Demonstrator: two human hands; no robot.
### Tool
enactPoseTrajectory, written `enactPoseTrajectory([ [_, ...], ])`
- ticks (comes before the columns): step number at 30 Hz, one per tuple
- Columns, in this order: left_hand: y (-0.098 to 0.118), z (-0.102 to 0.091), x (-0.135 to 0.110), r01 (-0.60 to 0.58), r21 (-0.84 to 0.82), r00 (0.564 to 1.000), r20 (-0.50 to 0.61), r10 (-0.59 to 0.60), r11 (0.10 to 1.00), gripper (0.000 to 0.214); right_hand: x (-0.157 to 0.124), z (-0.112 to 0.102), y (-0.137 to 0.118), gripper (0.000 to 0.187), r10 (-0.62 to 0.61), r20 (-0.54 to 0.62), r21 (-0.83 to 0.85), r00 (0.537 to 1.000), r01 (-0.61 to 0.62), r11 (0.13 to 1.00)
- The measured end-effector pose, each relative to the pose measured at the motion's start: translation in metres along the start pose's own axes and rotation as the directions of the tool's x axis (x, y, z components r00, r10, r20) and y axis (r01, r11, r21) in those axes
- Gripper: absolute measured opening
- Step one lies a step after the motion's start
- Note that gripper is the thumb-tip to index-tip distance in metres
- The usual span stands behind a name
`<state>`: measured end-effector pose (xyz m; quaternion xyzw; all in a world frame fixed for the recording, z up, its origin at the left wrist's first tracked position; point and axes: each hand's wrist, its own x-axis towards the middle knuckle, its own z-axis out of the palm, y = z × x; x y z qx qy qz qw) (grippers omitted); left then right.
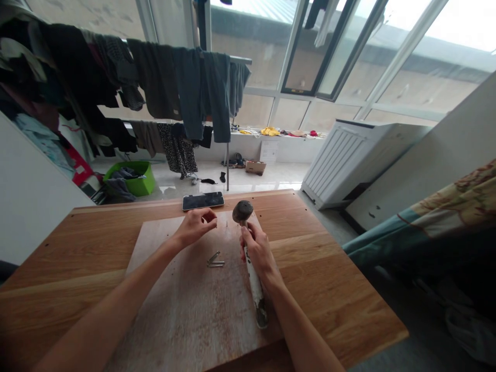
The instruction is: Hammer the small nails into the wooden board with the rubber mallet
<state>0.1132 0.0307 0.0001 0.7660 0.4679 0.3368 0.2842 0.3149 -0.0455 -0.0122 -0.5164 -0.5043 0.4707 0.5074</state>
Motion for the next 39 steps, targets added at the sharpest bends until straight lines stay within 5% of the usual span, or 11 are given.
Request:
enactPoseTrajectory([
  [8,-0.029,0.018,-0.005,-0.023,-0.157,0.999,-0.048,0.015,0.987,0.009,0.000,0.000,0.000,0.032,-0.011,0.007,-0.011,1.000,0.011,1.000],
  [18,-0.030,0.015,-0.004,-0.065,-0.126,0.997,-0.060,0.058,0.990,0.007,-0.004,0.004,-0.004,0.029,0.005,0.044,0.047,0.999,-0.007,0.999],
  [31,-0.037,0.021,-0.006,-0.065,-0.094,0.998,-0.031,0.063,0.993,0.010,-0.013,0.022,-0.027,0.032,0.015,0.241,0.082,0.970,-0.036,0.996],
  [39,-0.027,0.014,-0.006,-0.063,-0.063,0.998,-0.009,0.063,0.996,0.011,-0.013,0.027,-0.017,0.035,0.018,0.259,0.098,0.966,-0.045,0.994],
])
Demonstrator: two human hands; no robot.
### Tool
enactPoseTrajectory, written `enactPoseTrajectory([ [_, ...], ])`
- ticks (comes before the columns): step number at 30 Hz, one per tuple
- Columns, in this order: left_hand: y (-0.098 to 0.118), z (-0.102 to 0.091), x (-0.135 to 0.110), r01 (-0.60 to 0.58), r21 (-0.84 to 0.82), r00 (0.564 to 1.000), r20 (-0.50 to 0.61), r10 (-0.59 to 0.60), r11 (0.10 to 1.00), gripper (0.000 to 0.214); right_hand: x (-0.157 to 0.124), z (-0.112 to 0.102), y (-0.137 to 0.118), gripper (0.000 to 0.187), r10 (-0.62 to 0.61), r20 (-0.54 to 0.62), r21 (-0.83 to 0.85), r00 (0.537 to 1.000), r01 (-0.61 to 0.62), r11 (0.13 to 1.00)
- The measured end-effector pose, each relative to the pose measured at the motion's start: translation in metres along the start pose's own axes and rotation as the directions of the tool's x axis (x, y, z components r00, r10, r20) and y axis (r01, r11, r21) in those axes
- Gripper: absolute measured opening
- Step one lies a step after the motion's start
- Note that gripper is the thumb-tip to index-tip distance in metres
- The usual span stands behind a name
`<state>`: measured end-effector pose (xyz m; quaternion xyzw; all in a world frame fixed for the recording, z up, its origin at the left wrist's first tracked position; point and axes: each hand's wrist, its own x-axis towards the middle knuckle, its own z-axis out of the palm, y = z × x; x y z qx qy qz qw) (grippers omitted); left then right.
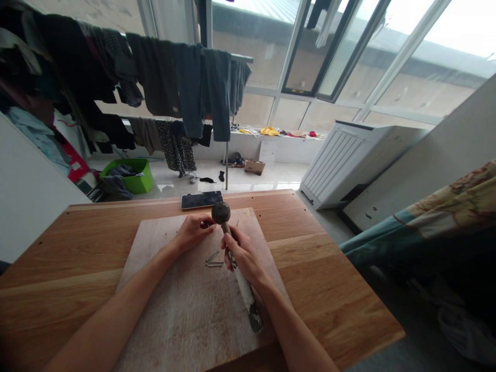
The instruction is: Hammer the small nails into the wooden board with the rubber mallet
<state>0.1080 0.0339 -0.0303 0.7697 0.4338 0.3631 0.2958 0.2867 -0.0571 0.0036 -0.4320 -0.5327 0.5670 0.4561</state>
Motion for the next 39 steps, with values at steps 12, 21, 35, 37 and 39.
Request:
enactPoseTrajectory([
  [12,-0.0044,0.0023,0.0005,-0.010,-0.017,1.000,-0.017,0.009,1.000,0.012,-0.0016,-0.0006,-0.0002,0.031,-0.019,-0.011,0.023,1.000,0.019,1.000],
  [21,-0.0042,0.0025,0.0005,-0.001,-0.041,1.000,-0.010,0.001,0.999,0.011,-0.0016,0.0003,-0.0017,0.032,-0.021,-0.012,0.003,1.000,0.021,1.000],
  [35,-0.0008,-0.0003,0.0003,-0.016,-0.018,1.000,0.005,0.016,1.000,0.012,0.0015,-0.0026,0.0053,0.033,-0.023,0.014,-0.050,1.000,0.023,0.998],
  [37,-0.0018,0.0011,0.0007,-0.018,-0.007,1.000,0.007,0.018,1.000,0.012,0.0011,-0.0023,0.0049,0.033,-0.014,0.019,-0.075,1.000,0.016,0.997],
  [39,-0.0037,0.0021,0.0011,-0.027,0.004,1.000,0.013,0.027,1.000,0.012,0.0005,-0.0019,0.0039,0.034,-0.008,0.016,-0.084,1.000,0.009,0.996],
])
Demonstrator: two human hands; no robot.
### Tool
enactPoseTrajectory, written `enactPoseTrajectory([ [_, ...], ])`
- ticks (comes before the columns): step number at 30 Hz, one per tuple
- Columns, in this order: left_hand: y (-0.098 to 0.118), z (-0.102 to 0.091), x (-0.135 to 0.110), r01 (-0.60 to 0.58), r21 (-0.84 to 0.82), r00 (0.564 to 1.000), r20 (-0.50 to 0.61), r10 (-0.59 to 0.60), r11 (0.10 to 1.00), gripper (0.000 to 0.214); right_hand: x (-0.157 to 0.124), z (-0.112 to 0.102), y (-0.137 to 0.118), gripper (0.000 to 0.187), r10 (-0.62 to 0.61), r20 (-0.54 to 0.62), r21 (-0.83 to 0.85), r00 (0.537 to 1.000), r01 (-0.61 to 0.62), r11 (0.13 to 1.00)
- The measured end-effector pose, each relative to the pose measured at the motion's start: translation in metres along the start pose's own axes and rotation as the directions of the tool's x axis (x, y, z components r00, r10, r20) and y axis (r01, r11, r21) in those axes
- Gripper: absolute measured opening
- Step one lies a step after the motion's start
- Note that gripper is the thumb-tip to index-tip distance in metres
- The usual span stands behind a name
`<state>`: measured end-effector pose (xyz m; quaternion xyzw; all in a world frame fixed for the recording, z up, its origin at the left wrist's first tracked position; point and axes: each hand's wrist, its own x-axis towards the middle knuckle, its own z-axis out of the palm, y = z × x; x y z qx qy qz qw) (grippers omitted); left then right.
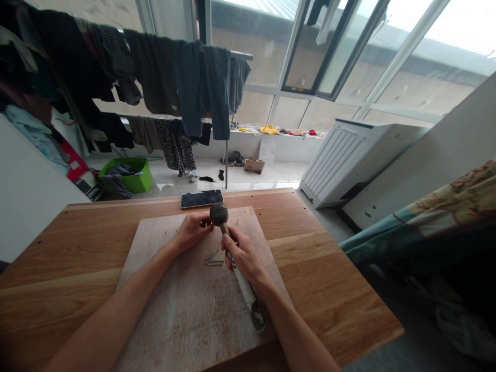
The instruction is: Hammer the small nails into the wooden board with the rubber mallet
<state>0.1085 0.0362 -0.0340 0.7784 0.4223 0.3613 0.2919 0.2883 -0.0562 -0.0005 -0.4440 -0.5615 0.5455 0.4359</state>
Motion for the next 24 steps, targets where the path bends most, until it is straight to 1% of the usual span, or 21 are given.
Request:
enactPoseTrajectory([
  [3,0.001,-0.004,-0.001,-0.018,0.027,1.000,0.006,0.018,0.999,0.008,-0.001,0.000,-0.003,0.033,-0.008,-0.031,0.032,0.999,0.009,0.999],
  [5,0.008,-0.012,-0.003,-0.020,0.078,0.999,0.028,0.018,0.997,0.017,-0.002,-0.001,-0.005,0.032,-0.019,-0.058,0.033,0.998,0.021,0.999],
  [6,0.015,-0.016,-0.006,-0.017,0.119,0.998,0.065,0.010,0.993,0.020,-0.002,-0.001,-0.006,0.032,-0.023,-0.068,0.028,0.997,0.025,0.999],
  [7,0.023,-0.021,-0.008,-0.013,0.168,0.992,0.126,-0.008,0.986,0.020,-0.002,-0.002,-0.007,0.032,-0.025,-0.076,0.022,0.997,0.027,0.999],
  [8,0.032,-0.026,-0.012,-0.017,0.220,0.977,0.211,-0.030,0.975,0.018,-0.002,-0.003,-0.007,0.032,-0.026,-0.083,0.019,0.996,0.028,0.999],
  [10,0.052,-0.031,-0.018,-0.049,0.309,0.911,0.403,-0.084,0.950,0.016,-0.001,-0.004,-0.006,0.033,-0.031,-0.095,0.014,0.995,0.033,0.999],
  [12,0.067,-0.032,-0.024,-0.085,0.368,0.861,0.495,-0.118,0.926,0.016,0.000,-0.006,-0.004,0.033,-0.040,-0.104,0.015,0.994,0.042,0.999],
  [15,0.076,-0.028,-0.028,-0.101,0.385,0.834,0.535,-0.133,0.917,0.011,0.000,-0.006,-0.003,0.033,-0.041,-0.107,0.029,0.993,0.045,0.999],
  [17,0.073,-0.027,-0.027,-0.099,0.375,0.814,0.563,-0.142,0.922,0.004,-0.001,-0.006,-0.004,0.033,-0.031,-0.102,0.024,0.994,0.034,0.999],
  [19,0.067,-0.030,-0.026,-0.106,0.366,0.809,0.573,-0.134,0.925,0.003,-0.002,-0.006,-0.005,0.032,-0.026,-0.098,0.011,0.995,0.027,1.000],
  [21,0.060,-0.035,-0.024,-0.119,0.344,0.827,0.553,-0.098,0.931,0.007,-0.002,-0.005,-0.006,0.032,-0.022,-0.096,0.009,0.995,0.023,1.000],
  [24,0.050,-0.045,-0.021,-0.101,0.298,0.873,0.484,-0.059,0.949,0.011,-0.002,-0.004,-0.007,0.031,-0.020,-0.091,0.008,0.996,0.021,1.000],
])
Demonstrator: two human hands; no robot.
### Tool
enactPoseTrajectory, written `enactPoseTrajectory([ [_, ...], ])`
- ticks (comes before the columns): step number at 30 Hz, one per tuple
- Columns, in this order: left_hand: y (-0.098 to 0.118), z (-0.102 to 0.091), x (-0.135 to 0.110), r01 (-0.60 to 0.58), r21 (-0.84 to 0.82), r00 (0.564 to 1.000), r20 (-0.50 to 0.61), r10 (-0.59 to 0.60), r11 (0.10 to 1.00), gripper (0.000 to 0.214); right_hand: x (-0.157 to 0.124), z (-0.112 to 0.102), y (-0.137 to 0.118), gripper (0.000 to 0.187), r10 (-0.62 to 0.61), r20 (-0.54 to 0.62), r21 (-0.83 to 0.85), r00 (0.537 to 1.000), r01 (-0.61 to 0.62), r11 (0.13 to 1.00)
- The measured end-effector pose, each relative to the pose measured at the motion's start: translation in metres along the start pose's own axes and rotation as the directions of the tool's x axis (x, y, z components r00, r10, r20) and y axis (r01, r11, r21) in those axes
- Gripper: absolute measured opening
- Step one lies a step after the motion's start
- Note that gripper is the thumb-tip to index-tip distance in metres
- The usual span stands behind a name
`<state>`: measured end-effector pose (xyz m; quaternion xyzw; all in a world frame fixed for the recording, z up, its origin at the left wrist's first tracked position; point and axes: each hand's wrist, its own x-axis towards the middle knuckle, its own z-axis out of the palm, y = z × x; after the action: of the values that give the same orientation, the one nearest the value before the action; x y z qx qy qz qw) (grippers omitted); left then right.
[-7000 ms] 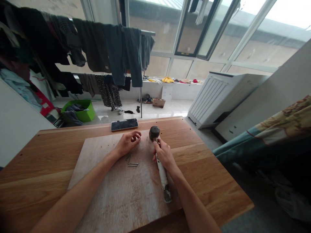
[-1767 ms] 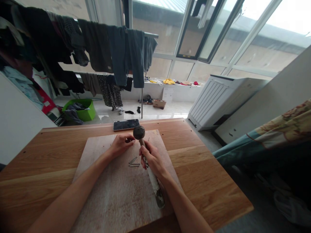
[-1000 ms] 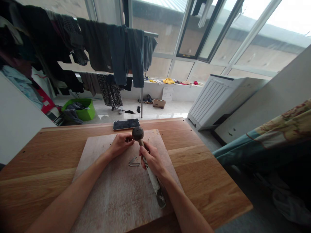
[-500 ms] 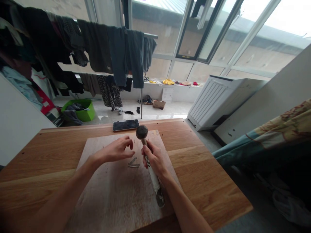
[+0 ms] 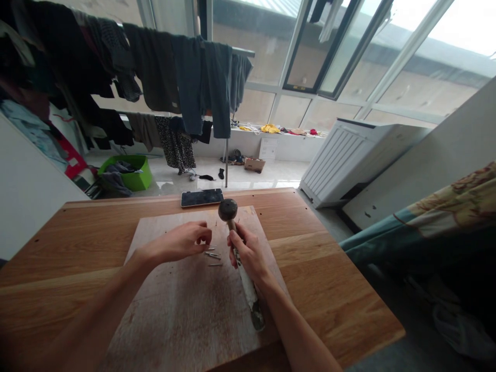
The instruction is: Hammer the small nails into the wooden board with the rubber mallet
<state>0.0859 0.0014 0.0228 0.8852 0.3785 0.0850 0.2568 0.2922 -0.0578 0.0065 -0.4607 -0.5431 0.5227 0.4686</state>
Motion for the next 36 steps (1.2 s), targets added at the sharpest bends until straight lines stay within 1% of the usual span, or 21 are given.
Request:
enactPoseTrajectory([
  [3,-0.010,-0.003,0.001,0.039,-0.038,0.992,-0.119,-0.043,0.999,0.013,0.000,0.001,-0.001,0.032,-0.004,0.002,-0.028,1.000,0.004,1.000],
  [5,-0.016,-0.002,0.003,0.035,-0.084,0.974,-0.220,-0.052,0.996,0.014,0.000,0.001,-0.001,0.032,-0.003,0.002,-0.041,1.000,0.003,0.999],
  [8,-0.025,0.003,0.009,-0.007,-0.238,0.920,-0.382,-0.087,0.971,0.012,0.000,0.000,0.000,0.033,-0.003,0.001,-0.045,1.000,0.003,0.999],
  [10,-0.033,0.007,0.012,-0.021,-0.389,0.884,-0.438,-0.165,0.921,0.014,0.000,0.000,0.002,0.033,-0.005,0.003,-0.042,1.000,0.005,0.999],
  [11,-0.036,0.008,0.013,-0.026,-0.474,0.875,-0.436,-0.209,0.880,0.017,0.000,0.000,0.002,0.033,-0.006,0.005,-0.041,1.000,0.006,0.999],
  [14,-0.043,0.010,0.013,-0.051,-0.680,0.883,-0.373,-0.285,0.732,0.025,-0.001,0.000,0.001,0.032,-0.009,0.009,-0.037,1.000,0.009,0.999],
  [16,-0.045,0.010,0.012,-0.063,-0.744,0.874,-0.363,-0.323,0.665,0.028,-0.001,0.000,0.000,0.032,-0.006,0.008,-0.044,1.000,0.007,0.999],
  [18,-0.045,0.009,0.010,-0.089,-0.801,0.853,-0.368,-0.370,0.592,0.029,-0.001,0.001,-0.002,0.033,0.000,0.005,-0.054,1.000,0.000,0.999],
  [20,-0.046,0.008,0.009,-0.131,-0.871,0.841,-0.350,-0.412,0.473,0.031,-0.001,0.001,-0.003,0.032,0.009,0.003,-0.057,1.000,-0.009,0.998],
  [22,-0.047,0.007,0.007,-0.163,-0.923,0.842,-0.313,-0.438,0.347,0.031,-0.001,0.001,-0.003,0.032,0.015,0.002,-0.055,1.000,-0.015,0.998],
  [24,-0.049,0.007,0.006,-0.173,-0.946,0.846,-0.286,-0.451,0.275,0.031,-0.001,0.001,-0.002,0.032,0.017,0.002,-0.057,1.000,-0.017,0.998],
  [25,-0.049,0.007,0.006,-0.173,-0.949,0.847,-0.279,-0.451,0.262,0.031,-0.001,0.001,-0.002,0.032,0.017,0.002,-0.061,1.000,-0.017,0.998],
  [27,-0.050,0.008,0.006,-0.171,-0.949,0.852,-0.277,-0.444,0.263,0.030,-0.001,0.001,-0.002,0.033,0.016,0.005,-0.066,1.000,-0.016,0.998],
  [31,-0.047,0.009,0.007,-0.160,-0.941,0.866,-0.279,-0.416,0.299,0.030,-0.001,0.001,-0.004,0.032,0.011,0.004,-0.070,1.000,-0.010,0.997],
  [36,-0.044,0.009,0.007,-0.127,-0.929,0.867,-0.274,-0.416,0.349,0.032,-0.001,0.002,-0.006,0.031,0.013,0.005,-0.083,1.000,-0.012,0.996],
])
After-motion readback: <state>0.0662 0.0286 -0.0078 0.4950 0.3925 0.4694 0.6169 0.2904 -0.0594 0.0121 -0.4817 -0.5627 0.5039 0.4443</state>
